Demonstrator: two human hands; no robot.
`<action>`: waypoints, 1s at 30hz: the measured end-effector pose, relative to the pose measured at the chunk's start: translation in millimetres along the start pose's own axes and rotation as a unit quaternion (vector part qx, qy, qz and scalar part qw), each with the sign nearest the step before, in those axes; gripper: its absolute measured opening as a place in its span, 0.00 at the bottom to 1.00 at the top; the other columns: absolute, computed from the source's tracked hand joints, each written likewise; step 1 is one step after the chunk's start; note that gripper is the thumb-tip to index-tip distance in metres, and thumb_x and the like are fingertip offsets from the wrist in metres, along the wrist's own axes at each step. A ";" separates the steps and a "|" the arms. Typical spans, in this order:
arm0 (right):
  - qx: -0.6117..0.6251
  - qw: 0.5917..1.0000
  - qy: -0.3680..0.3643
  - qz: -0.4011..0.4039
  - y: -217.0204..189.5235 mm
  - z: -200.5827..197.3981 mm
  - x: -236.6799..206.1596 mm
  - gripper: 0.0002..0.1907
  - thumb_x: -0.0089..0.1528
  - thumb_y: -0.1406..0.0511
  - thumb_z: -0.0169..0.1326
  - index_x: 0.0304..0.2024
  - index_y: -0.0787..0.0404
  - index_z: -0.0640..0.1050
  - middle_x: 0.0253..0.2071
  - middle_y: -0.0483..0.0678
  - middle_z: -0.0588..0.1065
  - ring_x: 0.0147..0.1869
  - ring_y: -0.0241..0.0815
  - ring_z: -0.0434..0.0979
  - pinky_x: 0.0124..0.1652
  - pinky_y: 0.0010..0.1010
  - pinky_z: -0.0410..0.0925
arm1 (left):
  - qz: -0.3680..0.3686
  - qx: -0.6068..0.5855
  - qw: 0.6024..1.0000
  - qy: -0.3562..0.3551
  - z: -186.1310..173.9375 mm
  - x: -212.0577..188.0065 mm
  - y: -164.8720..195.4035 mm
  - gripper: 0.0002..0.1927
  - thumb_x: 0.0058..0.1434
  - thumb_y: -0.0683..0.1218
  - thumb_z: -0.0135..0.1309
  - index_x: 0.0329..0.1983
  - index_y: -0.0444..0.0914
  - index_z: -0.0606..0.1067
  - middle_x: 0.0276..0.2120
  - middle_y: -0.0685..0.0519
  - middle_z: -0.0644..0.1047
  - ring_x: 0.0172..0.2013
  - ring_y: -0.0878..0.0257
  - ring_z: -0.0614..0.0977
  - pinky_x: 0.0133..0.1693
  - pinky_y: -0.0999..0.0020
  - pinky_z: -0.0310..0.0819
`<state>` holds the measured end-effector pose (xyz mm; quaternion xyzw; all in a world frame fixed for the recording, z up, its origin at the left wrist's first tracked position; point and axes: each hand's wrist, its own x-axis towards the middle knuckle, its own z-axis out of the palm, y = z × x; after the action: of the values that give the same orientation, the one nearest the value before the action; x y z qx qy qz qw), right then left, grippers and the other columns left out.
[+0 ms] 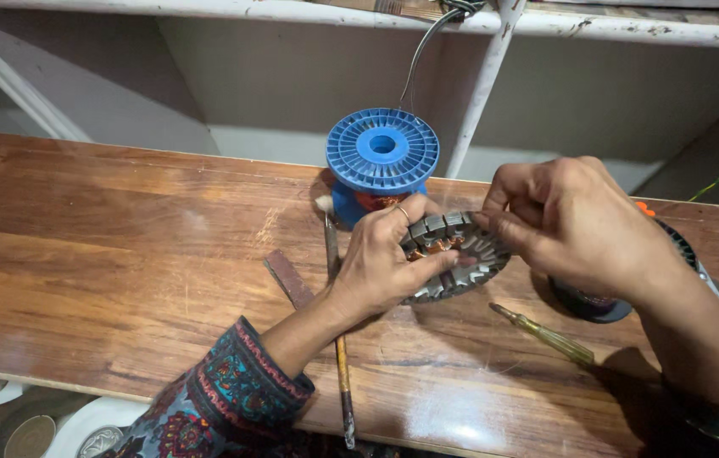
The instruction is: The person winds copper wire by hand into the slots of a motor armature. They rotate the armature and feed the wire from a spool, then tuck and secure the wire ends into the slots.
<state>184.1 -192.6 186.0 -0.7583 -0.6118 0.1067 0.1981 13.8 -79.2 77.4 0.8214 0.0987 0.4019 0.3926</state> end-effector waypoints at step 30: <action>-0.082 0.982 -0.160 -0.058 -27.8 11.9 -16.8 0.14 0.60 0.60 0.58 0.48 0.52 0.82 0.27 0.46 0.84 0.25 0.39 0.80 0.35 0.35 0.74 | 0.105 0.119 0.981 0.110 7.7 -5.7 -1.9 0.29 0.58 0.48 0.66 0.60 0.38 0.69 0.42 0.48 0.81 0.42 0.54 0.86 0.44 0.61 0.82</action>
<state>150.9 -202.0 186.0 -0.7086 -0.6850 0.1642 0.0404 16.0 -85.1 69.8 0.8191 0.1017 0.5137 0.2341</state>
